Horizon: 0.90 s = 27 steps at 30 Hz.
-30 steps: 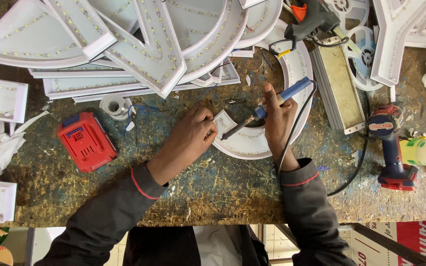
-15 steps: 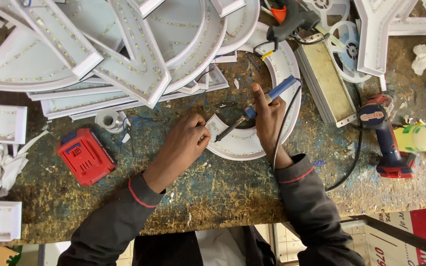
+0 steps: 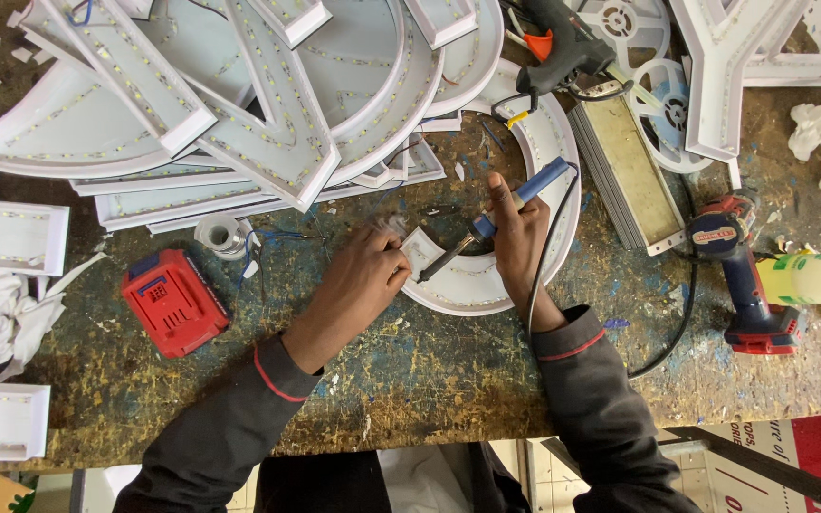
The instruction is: The person uses a soldering iron to attach wires to a curved LED strip mounted on a white plastic frame. They hold the strip in place with one hand while applying heat with the other. After completing the soldering, they pick up a red battery pack and connect the wires to it.
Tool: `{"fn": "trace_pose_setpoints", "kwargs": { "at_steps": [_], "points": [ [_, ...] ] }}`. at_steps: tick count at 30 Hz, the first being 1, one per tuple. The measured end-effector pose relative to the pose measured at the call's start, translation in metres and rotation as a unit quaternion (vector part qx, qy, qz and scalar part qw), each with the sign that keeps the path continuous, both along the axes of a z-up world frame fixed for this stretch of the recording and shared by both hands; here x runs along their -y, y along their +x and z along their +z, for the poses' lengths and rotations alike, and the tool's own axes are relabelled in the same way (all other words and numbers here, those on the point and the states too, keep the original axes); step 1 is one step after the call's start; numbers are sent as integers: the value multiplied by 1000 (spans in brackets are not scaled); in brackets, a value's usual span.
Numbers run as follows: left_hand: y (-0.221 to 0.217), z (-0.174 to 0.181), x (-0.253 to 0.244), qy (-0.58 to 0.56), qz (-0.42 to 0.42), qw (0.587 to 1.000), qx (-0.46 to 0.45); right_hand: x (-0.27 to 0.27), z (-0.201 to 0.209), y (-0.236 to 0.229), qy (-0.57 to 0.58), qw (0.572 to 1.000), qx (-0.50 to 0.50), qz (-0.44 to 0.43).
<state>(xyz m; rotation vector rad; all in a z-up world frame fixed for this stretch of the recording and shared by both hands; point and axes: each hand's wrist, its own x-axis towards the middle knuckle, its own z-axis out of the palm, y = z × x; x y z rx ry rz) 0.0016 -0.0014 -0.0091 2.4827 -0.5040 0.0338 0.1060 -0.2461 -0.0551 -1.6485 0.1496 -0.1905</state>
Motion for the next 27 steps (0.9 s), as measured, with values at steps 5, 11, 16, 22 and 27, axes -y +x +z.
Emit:
{"fn": "trace_pose_setpoints", "kwargs": {
  "at_steps": [5, 11, 16, 22, 27],
  "points": [
    [-1, -20, 3, 3, 8, 1000, -15, -3, 7, -6, -6, 1000, -2, -5],
    [-1, -22, 2, 15, 2, 1000, -17, 3, 0, -6, -2, 1000, -5, -14],
    [-5, -18, 3, 19, 7, 1000, -22, 5, -6, -3, -14, 1000, -2, -9],
    [-4, -13, 3, 17, 4, 1000, -18, -3, 6, -6, 7, 1000, -12, -9],
    [-5, -20, 4, 11, 9, 1000, -14, 0, -3, -3, 15, 1000, -10, 0]
  ]
}}
